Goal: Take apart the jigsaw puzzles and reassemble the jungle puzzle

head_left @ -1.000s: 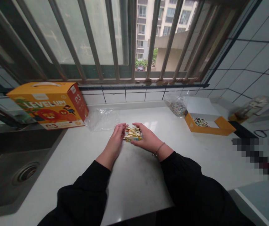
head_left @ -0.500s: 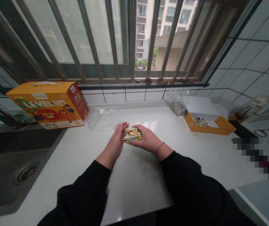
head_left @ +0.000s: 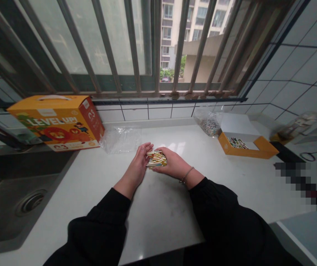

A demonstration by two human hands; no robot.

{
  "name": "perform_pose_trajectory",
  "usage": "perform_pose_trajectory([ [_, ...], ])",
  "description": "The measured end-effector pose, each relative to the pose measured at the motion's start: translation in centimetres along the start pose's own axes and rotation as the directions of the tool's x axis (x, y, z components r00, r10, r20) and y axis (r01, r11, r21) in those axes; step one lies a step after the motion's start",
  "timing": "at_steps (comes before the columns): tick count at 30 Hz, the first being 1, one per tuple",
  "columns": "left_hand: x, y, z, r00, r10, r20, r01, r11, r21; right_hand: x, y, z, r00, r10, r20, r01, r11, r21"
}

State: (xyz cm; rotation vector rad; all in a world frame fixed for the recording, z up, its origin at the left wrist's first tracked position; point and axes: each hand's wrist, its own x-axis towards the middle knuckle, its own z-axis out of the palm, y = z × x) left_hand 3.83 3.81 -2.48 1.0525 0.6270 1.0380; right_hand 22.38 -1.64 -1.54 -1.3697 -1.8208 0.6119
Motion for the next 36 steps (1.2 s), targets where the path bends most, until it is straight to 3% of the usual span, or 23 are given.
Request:
perform_pose_trajectory([
  [3,0.0,0.0,-0.1,1.0,0.009,-0.01,-0.009,1.0,0.015,0.0,-0.4,-0.1,0.998,0.042,-0.036,-0.04,0.998,0.054],
  [6,0.1,0.0,-0.1,0.999,0.007,-0.04,-0.006,1.0,0.03,0.3,-0.3,-0.1,0.972,0.215,-0.097,-0.173,0.929,0.326],
  [10,0.2,0.0,-0.2,0.998,-0.03,-0.061,0.033,0.998,0.052,0.8,0.4,-0.3,0.928,0.372,0.001,-0.243,0.603,0.76],
  [13,0.2,-0.2,-0.5,0.999,-0.027,-0.034,0.031,0.991,0.128,0.9,0.8,-0.5,0.896,0.411,0.167,-0.322,0.343,0.883],
  [15,0.3,-0.4,-0.8,1.0,0.015,0.012,-0.017,0.976,0.216,0.9,0.8,-0.5,0.878,0.418,0.234,-0.357,0.247,0.901],
  [17,0.4,-0.7,-1.0,0.994,0.07,0.079,-0.092,0.944,0.317,0.9,0.7,-0.4,0.871,0.418,0.257,-0.369,0.212,0.905],
  [24,-0.1,-0.2,-1.1,0.928,0.186,0.323,-0.361,0.667,0.652,0.6,-0.3,0.5,0.873,0.426,0.237,-0.382,0.296,0.876],
  [29,-0.2,0.0,-1.0,0.898,0.239,0.37,-0.44,0.499,0.746,0.5,-0.5,1.7,0.88,0.407,0.245,-0.399,0.351,0.847],
  [32,-0.2,-0.2,-0.9,0.911,0.231,0.341,-0.411,0.488,0.77,0.7,-0.3,1.7,0.885,0.439,0.153,-0.384,0.503,0.774],
  [36,-0.1,-0.3,-0.8,0.955,0.114,0.274,-0.293,0.517,0.804,0.6,-0.6,0.9,0.891,0.454,0.025,-0.411,0.78,0.472],
])
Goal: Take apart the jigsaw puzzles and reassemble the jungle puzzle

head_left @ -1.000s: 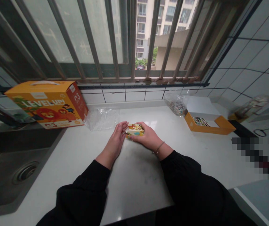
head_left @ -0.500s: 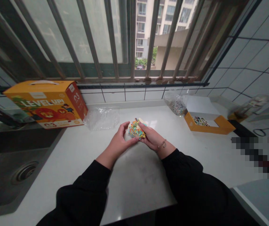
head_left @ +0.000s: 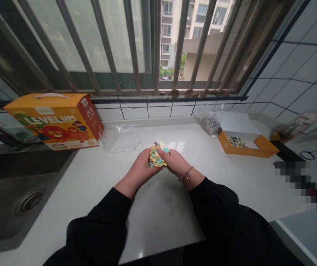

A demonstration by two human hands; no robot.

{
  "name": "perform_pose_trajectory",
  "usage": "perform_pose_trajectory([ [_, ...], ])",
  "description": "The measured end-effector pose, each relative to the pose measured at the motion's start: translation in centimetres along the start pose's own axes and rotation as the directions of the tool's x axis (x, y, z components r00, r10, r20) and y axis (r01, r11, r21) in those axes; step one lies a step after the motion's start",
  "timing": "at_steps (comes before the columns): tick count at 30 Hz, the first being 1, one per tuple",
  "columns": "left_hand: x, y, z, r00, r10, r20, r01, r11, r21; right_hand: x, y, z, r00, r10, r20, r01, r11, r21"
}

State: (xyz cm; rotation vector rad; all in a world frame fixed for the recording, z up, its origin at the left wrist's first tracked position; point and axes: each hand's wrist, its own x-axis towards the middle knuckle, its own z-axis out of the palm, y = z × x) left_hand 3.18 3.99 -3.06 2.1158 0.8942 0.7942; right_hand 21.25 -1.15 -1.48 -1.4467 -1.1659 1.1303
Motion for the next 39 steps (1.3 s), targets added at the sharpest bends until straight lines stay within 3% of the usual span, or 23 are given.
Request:
perform_pose_trajectory([
  [8,-0.1,0.0,-0.1,0.998,-0.048,0.039,0.051,0.995,-0.086,-0.3,-0.1,-0.2,0.979,-0.102,-0.174,0.043,0.948,-0.316],
  [14,-0.2,0.7,-0.4,0.994,-0.103,0.037,0.106,0.99,-0.09,-0.2,0.2,0.1,0.942,-0.305,-0.137,0.165,0.78,-0.604],
  [18,-0.3,1.5,-0.6,0.991,-0.129,0.021,0.13,0.99,-0.052,0.0,0.4,-0.1,0.92,-0.362,-0.15,0.229,0.808,-0.543],
  [26,-0.3,1.6,-0.6,0.997,-0.078,-0.009,0.078,0.997,-0.002,0.2,0.2,-1.1,0.934,-0.21,-0.288,0.107,0.937,-0.333],
  [31,-0.4,1.5,-0.6,0.998,-0.06,0.013,0.06,0.998,-0.028,0.4,0.4,-1.2,0.948,-0.137,-0.287,0.082,0.977,-0.198],
  [36,-0.4,2.0,-0.8,0.995,-0.103,0.01,0.103,0.995,0.007,0.6,0.6,-1.2,0.938,-0.195,-0.287,0.117,0.957,-0.266],
  [39,-0.5,2.2,-1.0,0.993,-0.121,-0.011,0.121,0.992,0.026,0.8,0.1,-2.3,0.926,-0.187,-0.329,0.102,0.96,-0.259],
])
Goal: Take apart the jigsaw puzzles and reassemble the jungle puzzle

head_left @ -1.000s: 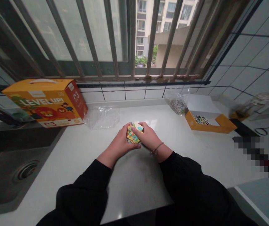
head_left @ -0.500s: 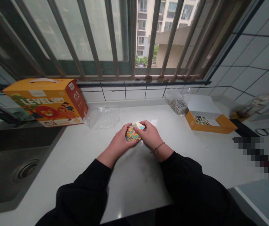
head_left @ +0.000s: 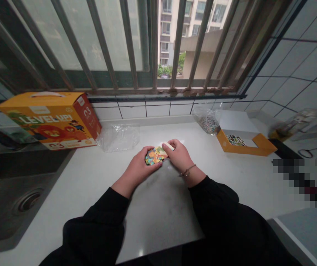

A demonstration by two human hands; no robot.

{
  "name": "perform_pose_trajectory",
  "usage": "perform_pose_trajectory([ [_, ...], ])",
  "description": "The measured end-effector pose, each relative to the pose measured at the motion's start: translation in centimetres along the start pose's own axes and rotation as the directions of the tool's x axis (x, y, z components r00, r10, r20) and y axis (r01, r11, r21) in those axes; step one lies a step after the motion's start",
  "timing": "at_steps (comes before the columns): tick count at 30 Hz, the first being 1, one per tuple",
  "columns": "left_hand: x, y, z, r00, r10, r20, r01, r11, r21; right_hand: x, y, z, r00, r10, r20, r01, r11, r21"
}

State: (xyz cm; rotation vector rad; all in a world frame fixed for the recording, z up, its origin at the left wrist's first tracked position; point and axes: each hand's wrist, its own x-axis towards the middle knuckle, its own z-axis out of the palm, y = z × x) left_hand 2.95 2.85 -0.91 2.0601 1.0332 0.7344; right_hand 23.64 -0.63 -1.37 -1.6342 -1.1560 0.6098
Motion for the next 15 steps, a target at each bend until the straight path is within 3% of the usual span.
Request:
perform_pose_trajectory([
  [5,-0.1,0.0,-0.2,1.0,0.018,-0.007,-0.018,1.0,0.001,1.9,1.2,-4.2,0.982,0.162,-0.102,-0.171,0.981,-0.092],
  [9,-0.1,-0.2,-0.1,1.0,0.013,-0.007,-0.013,1.0,-0.028,2.8,2.6,-6.9,0.958,0.071,-0.278,-0.194,0.874,-0.446],
  [12,-0.1,-0.3,0.0,1.0,0.009,-0.019,-0.01,0.999,-0.038,2.2,2.0,-6.5,0.955,-0.121,-0.269,-0.042,0.847,-0.53],
  [15,-0.2,-0.2,0.2,0.999,0.014,-0.033,-0.015,1.0,-0.026,0.5,0.1,-3.9,0.966,-0.259,-0.024,0.234,0.907,-0.349],
])
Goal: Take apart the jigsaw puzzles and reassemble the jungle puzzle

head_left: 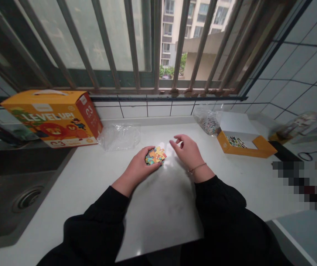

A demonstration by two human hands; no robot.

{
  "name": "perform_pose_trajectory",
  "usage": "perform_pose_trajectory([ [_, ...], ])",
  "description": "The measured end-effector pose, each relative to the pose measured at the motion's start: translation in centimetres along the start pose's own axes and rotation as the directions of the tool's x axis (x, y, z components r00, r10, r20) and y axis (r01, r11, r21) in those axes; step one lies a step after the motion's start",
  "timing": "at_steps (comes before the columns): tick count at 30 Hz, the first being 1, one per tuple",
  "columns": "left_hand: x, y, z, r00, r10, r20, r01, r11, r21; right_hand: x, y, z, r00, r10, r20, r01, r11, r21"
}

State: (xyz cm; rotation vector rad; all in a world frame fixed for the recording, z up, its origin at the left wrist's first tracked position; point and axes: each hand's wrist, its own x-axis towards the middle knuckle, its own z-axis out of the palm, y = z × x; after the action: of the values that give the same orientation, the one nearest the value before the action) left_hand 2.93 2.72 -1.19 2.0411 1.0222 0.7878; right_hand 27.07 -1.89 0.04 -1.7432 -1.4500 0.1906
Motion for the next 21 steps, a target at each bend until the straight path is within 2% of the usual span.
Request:
perform_pose_trajectory([
  [3,0.0,0.2,0.1,0.999,0.036,-0.003,-0.036,0.999,0.002,-1.4,-2.8,2.1,0.974,-0.069,0.215,0.023,0.978,0.206],
  [5,0.0,0.2,0.1,0.998,0.065,0.007,-0.065,0.998,-0.01,-1.9,-3.6,3.1,0.96,-0.036,0.278,-0.049,0.955,0.292],
  [8,0.1,0.2,0.0,0.996,0.092,0.022,-0.092,0.996,0.0,-1.9,-3.3,3.6,0.941,0.066,0.332,-0.197,0.904,0.38],
  [13,0.2,0.2,-0.1,0.999,0.047,0.02,-0.048,0.998,0.044,-1.1,-2.0,3.3,0.94,0.136,0.313,-0.267,0.864,0.427],
  [17,0.3,0.0,-0.1,0.999,0.034,0.025,-0.035,0.999,0.04,-0.6,-1.3,3.3,0.918,0.23,0.324,-0.373,0.779,0.504],
  [21,0.4,-0.6,-0.1,0.995,0.094,0.013,-0.095,0.993,0.063,0.3,-0.1,3.3,0.917,0.338,0.21,-0.396,0.717,0.573],
])
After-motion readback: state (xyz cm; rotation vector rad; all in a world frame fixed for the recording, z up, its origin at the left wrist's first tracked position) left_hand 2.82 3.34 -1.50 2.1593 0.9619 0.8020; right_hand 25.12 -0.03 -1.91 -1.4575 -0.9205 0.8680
